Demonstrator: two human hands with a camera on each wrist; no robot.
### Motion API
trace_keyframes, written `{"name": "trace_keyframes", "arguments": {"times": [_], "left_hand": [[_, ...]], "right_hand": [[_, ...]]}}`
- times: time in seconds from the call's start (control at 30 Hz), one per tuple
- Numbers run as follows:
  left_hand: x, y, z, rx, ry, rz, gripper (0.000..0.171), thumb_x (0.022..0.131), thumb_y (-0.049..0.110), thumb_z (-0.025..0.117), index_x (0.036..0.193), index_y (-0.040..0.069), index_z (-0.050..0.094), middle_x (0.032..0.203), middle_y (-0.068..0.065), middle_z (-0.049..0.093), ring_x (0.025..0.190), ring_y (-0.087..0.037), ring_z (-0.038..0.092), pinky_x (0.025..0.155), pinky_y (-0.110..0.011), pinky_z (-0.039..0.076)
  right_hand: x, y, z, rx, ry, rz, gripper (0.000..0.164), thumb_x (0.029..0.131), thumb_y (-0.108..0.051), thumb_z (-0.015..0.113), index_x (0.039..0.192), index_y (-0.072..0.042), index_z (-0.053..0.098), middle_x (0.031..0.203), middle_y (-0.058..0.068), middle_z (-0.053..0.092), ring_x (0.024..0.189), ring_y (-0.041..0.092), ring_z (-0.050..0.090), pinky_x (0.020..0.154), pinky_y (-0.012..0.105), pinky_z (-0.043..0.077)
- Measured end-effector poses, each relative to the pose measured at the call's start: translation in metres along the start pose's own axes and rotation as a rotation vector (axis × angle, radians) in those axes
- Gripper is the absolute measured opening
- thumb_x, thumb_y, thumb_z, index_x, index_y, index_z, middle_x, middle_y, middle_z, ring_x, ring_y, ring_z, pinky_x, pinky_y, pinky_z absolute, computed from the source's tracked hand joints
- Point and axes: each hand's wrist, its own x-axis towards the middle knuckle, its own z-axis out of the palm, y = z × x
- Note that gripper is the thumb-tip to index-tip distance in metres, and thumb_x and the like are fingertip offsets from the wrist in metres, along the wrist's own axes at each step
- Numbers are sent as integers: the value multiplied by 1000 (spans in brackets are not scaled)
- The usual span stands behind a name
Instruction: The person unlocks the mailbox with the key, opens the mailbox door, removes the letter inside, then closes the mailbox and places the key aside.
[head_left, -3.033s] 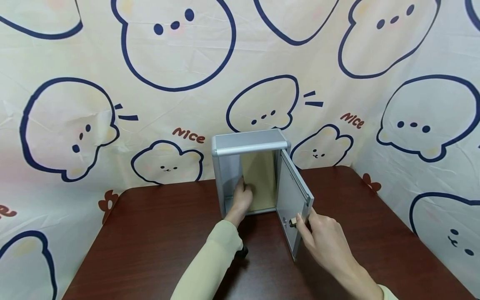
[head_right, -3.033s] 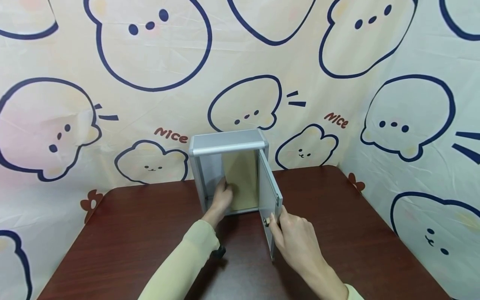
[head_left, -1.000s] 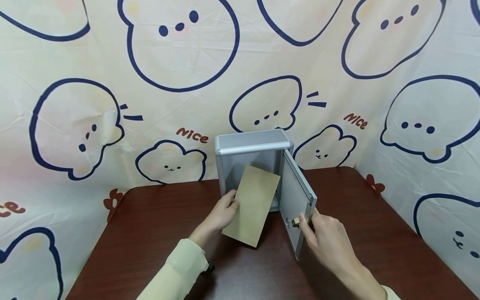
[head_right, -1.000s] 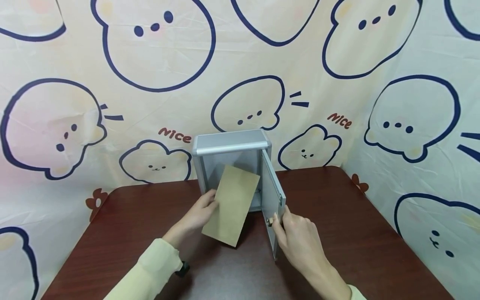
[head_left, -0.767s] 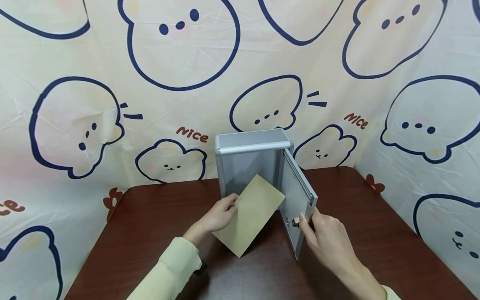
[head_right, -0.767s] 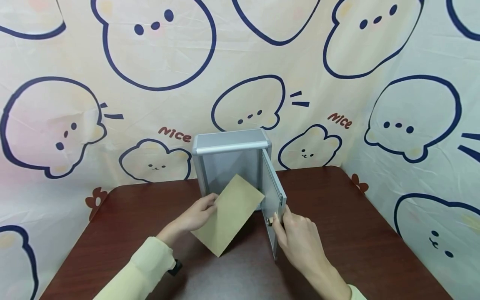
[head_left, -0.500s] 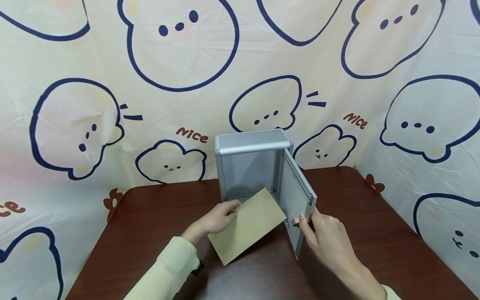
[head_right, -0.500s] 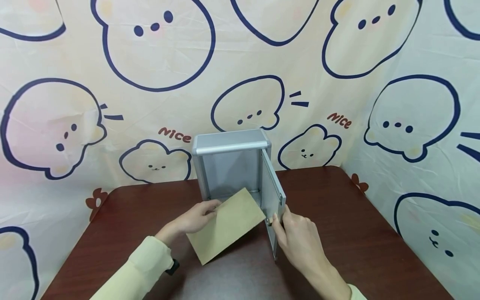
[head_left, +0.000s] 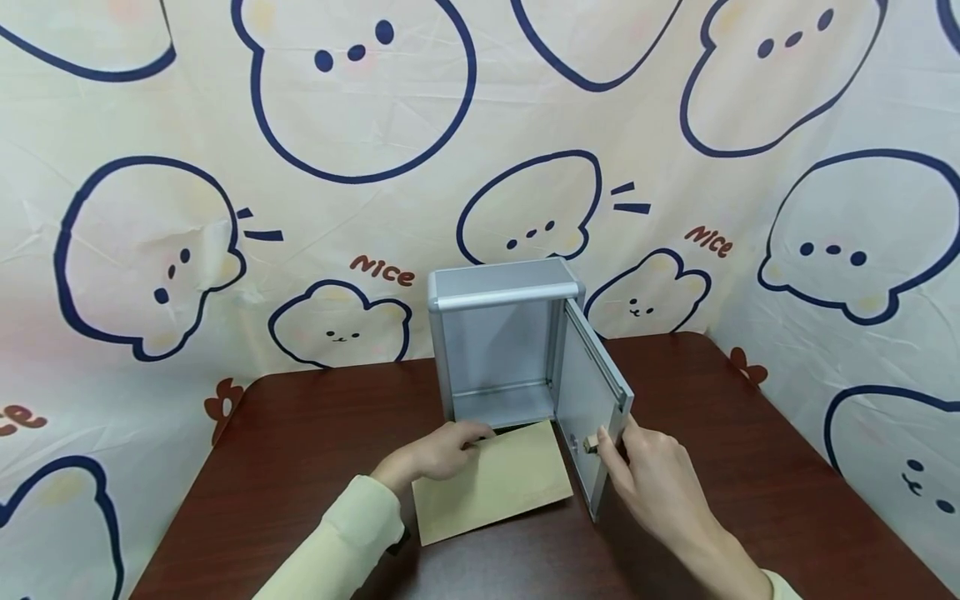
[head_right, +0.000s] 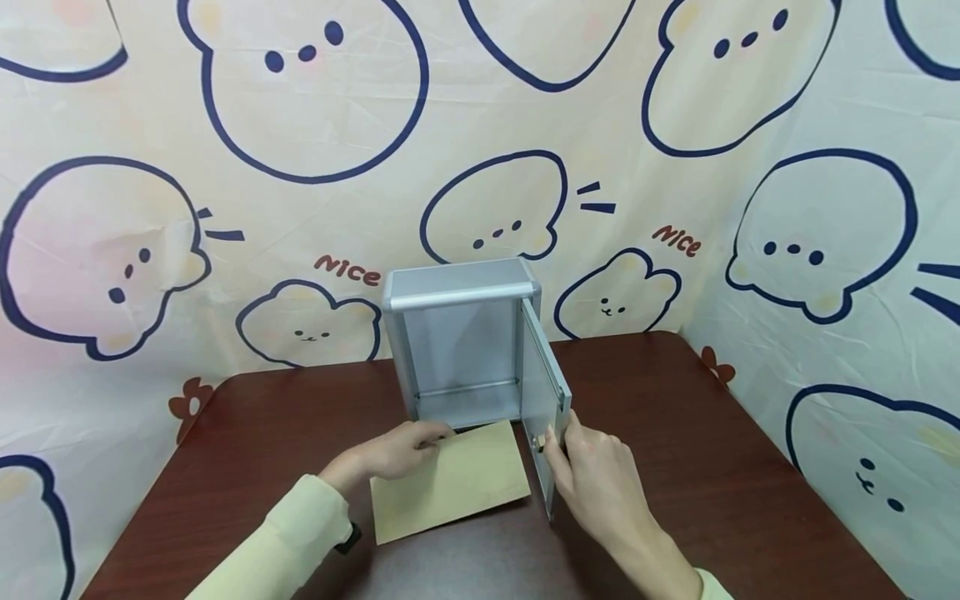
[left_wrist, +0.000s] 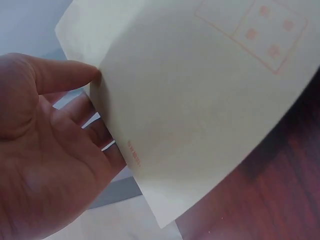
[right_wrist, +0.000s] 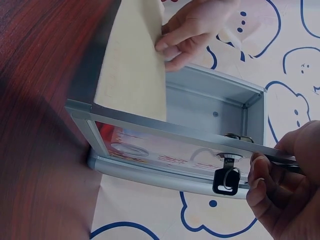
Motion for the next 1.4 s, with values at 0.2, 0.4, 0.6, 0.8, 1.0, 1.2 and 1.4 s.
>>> {"name": "trace_keyframes", "arguments": {"times": [0.2, 0.4, 0.6, 0.8, 1.0, 1.2, 1.4], "left_hand": [[3, 0, 9, 25, -38, -3, 37, 100, -6, 47, 126, 8, 69, 126, -10, 68, 120, -26, 62, 97, -39, 52], [6, -2, 19, 58, -56, -17, 36, 100, -5, 48, 125, 9, 70, 127, -8, 68, 110, -16, 60, 93, -33, 50], [7, -4, 27, 50, -50, -15, 35, 98, -7, 51, 122, 8, 71, 112, -7, 71, 89, -12, 58, 80, -28, 49], [5, -6, 31, 39, -41, -23, 29, 96, -6, 58, 117, 9, 72, 99, -6, 69, 83, -11, 58, 75, -28, 50], [5, -6, 33, 50, -25, -20, 29, 92, -8, 61, 113, 8, 73, 94, -6, 69, 81, -11, 56, 73, -27, 50], [3, -5, 33, 70, -18, -25, 28, 90, -8, 63, 113, 6, 72, 95, -7, 69, 81, -12, 58, 73, -27, 51], [1, -3, 34, 70, -11, -31, 26, 89, -8, 64, 111, 4, 72, 93, -8, 69, 77, -10, 55, 70, -27, 50]], "right_hand": [[0, 0, -1, 3, -4, 1, 17, 96, -11, 68, 81, -14, 61, 55, -15, 30, 50, -2, 24, 42, 20, 22], [1, 0, -1, 3, -5, 0, 19, 96, -11, 68, 79, -13, 59, 55, -16, 29, 49, -3, 23, 42, 19, 22], [1, 0, 0, 3, -10, 2, 20, 96, -11, 67, 78, -13, 58, 55, -15, 29, 49, -3, 23, 41, 19, 22], [1, 0, 0, 2, -4, -5, 22, 96, -11, 68, 77, -14, 55, 55, -15, 28, 49, -2, 23, 42, 19, 21], [1, 1, 0, 1, 1, -9, 21, 96, -10, 67, 79, -14, 56, 56, -15, 27, 50, -2, 22, 42, 19, 20], [0, 1, 0, 1, 6, -10, 24, 95, -10, 67, 77, -15, 54, 56, -15, 27, 50, -2, 22, 42, 20, 20], [0, 2, 1, 9, 17, -22, 28, 95, -9, 68, 74, -17, 51, 57, -15, 27, 50, -2, 23, 43, 20, 20]]}}
